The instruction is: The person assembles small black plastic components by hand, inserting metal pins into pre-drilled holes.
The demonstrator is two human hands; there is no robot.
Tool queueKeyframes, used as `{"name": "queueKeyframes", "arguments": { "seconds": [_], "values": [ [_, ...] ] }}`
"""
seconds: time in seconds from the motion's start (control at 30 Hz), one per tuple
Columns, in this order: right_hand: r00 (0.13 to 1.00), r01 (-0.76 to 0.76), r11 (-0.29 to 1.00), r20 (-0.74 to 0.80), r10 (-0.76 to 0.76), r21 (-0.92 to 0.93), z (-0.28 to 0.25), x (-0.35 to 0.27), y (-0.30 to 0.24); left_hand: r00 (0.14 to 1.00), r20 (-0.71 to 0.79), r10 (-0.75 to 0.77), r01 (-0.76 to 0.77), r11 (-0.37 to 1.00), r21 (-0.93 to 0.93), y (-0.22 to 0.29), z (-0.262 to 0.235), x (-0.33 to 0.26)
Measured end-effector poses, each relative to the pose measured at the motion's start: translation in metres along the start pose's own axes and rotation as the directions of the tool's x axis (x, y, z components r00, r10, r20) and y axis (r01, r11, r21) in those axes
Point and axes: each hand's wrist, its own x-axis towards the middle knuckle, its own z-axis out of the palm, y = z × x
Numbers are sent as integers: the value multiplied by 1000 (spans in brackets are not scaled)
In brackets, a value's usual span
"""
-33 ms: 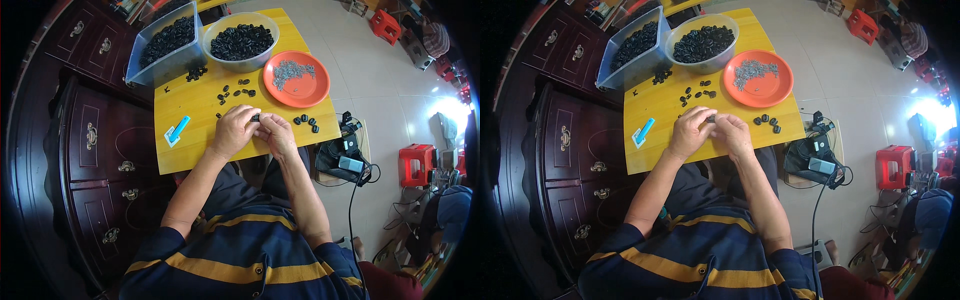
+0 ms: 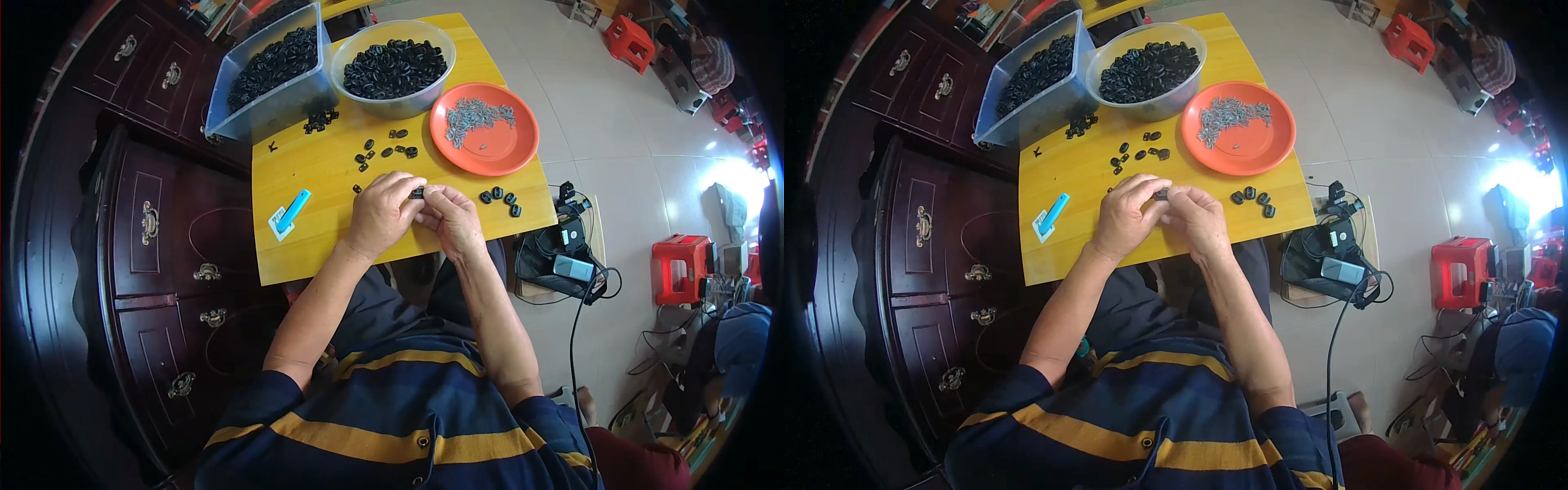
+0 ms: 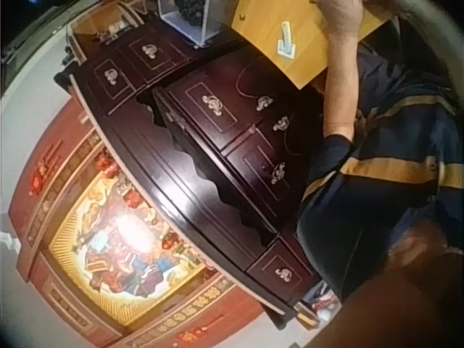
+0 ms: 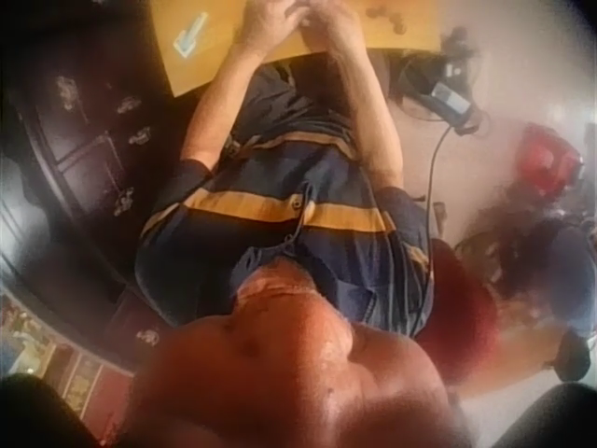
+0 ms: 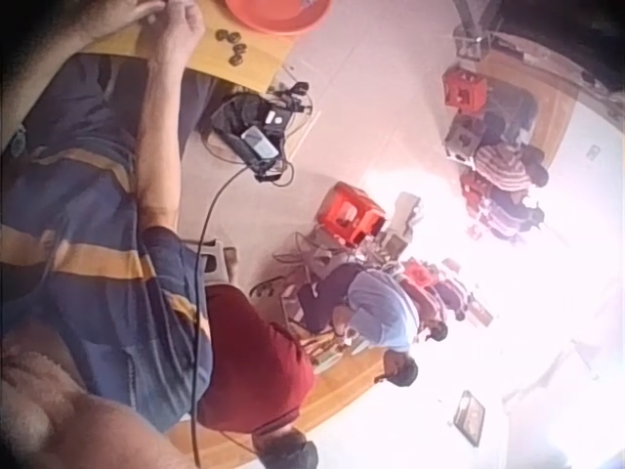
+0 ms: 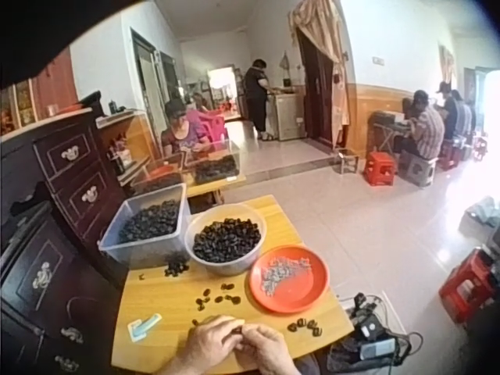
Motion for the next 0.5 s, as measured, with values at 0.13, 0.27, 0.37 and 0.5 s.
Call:
{"name": "queueKeyframes", "arguments": {
  "seconds": [0.13, 0.27, 0.37, 0.5],
  "values": [
    [998, 49, 998, -43, -51, -44, 4, -5, -2, 1000, 17, -2, 3, 999, -37, -2, 1, 2],
    [995, 81, 991, -56, -88, -104, 1, -8, -1, 999, 23, 41, -39, 997, -72, -4, 3, 3],
    [989, 124, 986, -72, -133, -115, 4, -15, -4, 997, 9, 75, -74, 992, -103, 0, 3, 5],
    [972, 183, 951, -98, -213, -250, -3, -23, -5, 997, 23, 80, -76, 987, -145, 6, 8, 4]
  ]
}}
